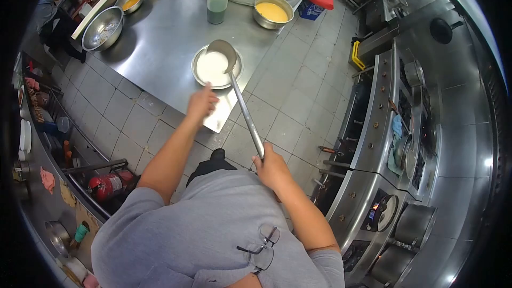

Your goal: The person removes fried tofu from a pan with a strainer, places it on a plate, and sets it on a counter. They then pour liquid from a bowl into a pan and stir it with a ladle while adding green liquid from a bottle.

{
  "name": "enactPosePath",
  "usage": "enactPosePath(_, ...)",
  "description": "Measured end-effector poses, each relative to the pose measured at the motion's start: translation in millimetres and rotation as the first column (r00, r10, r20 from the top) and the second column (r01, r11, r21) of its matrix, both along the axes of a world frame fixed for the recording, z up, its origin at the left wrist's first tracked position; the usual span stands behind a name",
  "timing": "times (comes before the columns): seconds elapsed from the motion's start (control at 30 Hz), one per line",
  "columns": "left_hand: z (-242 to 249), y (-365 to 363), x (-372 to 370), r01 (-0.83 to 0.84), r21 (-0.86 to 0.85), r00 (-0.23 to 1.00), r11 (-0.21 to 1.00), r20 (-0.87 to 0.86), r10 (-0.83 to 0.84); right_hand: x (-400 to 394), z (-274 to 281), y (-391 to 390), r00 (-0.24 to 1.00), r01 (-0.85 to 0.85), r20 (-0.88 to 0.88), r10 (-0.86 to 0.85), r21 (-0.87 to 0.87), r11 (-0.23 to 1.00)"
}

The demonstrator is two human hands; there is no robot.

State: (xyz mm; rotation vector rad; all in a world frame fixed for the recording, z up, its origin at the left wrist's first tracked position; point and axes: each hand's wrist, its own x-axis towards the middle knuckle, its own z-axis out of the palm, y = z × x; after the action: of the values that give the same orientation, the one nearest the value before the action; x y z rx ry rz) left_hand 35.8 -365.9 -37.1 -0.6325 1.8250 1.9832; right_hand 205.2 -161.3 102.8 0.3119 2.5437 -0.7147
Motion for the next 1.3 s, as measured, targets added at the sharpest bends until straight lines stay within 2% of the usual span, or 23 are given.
enactPosePath(0.03,15,10,15,0.088,0.145,0.996,0.986,0.003,-0.089,-1,-2,-2,1.0,0.005,0.025,-0.005,-0.003,1.0)
enactPosePath(0.1,14,17,15,0.025,0.365,1.0,0.931,-0.019,-0.019,-2,-2,1,0.999,-0.016,0.033,0.014,0.045,0.999)
enactPosePath(0.17,-7,8,-8,-0.077,0.283,0.996,0.956,-0.018,0.085,1,-3,10,0.999,-0.038,0.037,0.034,0.096,0.995)
enactPosePath(0.23,6,-7,-16,-0.116,0.237,0.992,0.965,-0.021,0.124,5,-8,20,0.991,-0.102,-0.059,0.117,0.217,0.971)
enactPosePath(0.3,11,-24,-28,-0.131,-0.059,0.982,0.99,-0.148,0.121,6,0,25,0.993,-0.115,0.005,0.117,0.246,0.963)
enactPosePath(0.37,19,-49,-47,-0.086,-0.375,0.973,0.923,-0.231,-0.003,9,3,30,0.992,-0.119,0.063,0.106,0.274,0.954)
enactPosePath(0.4,19,-60,-61,-0.083,-0.375,0.972,0.923,-0.233,-0.008,12,1,33,0.991,-0.126,0.07,0.111,0.286,0.95)
enactPosePath(0.47,17,-79,-84,0.176,-0.585,0.926,0.792,-0.176,-0.335,16,0,41,0.99,-0.139,0.078,0.121,0.299,0.944)
enactPosePath(0.5,16,-82,-89,0.171,-0.585,0.928,0.793,-0.176,-0.33,17,0,44,0.99,-0.14,0.038,0.135,0.308,0.941)
enactPosePath(0.57,7,-86,-93,0.082,-0.406,0.919,0.91,-0.322,-0.227,14,3,50,0.988,-0.148,-0.001,0.156,0.313,0.938)
enactPosePath(0.6,-2,-84,-92,-0.017,-0.217,0.943,0.976,-0.327,-0.056,13,8,52,0.983,-0.139,-0.062,0.173,0.37,0.918)
enactPosePath(0.63,1,-81,-84,-0.016,-0.221,0.944,0.975,-0.325,-0.058,13,12,53,0.974,-0.122,-0.122,0.191,0.426,0.897)
enactPosePath(0.67,5,-73,-71,-0.145,-0.191,0.942,0.971,-0.328,0.076,14,16,53,0.961,-0.076,-0.201,0.191,0.47,0.879)
enactPosePath(0.7,7,-66,-60,-0.27,-0.16,0.923,0.95,-0.326,0.207,15,14,53,0.962,-0.074,-0.2,0.187,0.467,0.881)
enactPosePath(0.8,-10,-52,-35,-0.252,-0.067,0.922,0.965,-0.319,0.219,22,10,53,0.951,-0.04,-0.245,0.185,0.5,0.865)
enactPosePath(0.9,-16,-45,-24,-0.189,-0.066,0.919,0.98,-0.364,0.152,26,7,50,0.923,-0.039,-0.331,0.196,0.426,0.904)
enactPosePath(0.97,-9,-44,-23,-0.189,-0.115,0.928,0.975,-0.345,0.139,32,1,51,0.87,-0.025,-0.455,0.188,0.341,0.94)
enactPosePath(1.03,-1,-42,-21,-0.108,-0.141,0.938,0.984,-0.343,0.054,37,0,50,0.861,-0.017,-0.475,0.183,0.333,0.943)
enactPosePath(1.07,1,-40,-20,-0.089,-0.097,0.948,0.991,-0.313,0.055,38,0,49,0.851,0.006,-0.499,0.164,0.321,0.947)
enactPosePath(1.2,5,-35,-15,-0.103,-0.068,0.958,0.992,-0.274,0.081,35,20,41,0.862,0.061,-0.501,0.082,0.263,0.963)
enactPosePath(1.27,-4,-35,-18,-0.129,-0.088,0.962,0.988,-0.253,0.103,30,30,40,0.904,0.08,-0.428,-0.005,0.156,0.984)
enactPosePath(1.3,-8,-34,-20,-0.126,-0.087,0.962,0.988,-0.254,0.1,28,31,41,0.904,0.083,-0.428,-0.008,0.157,0.984)
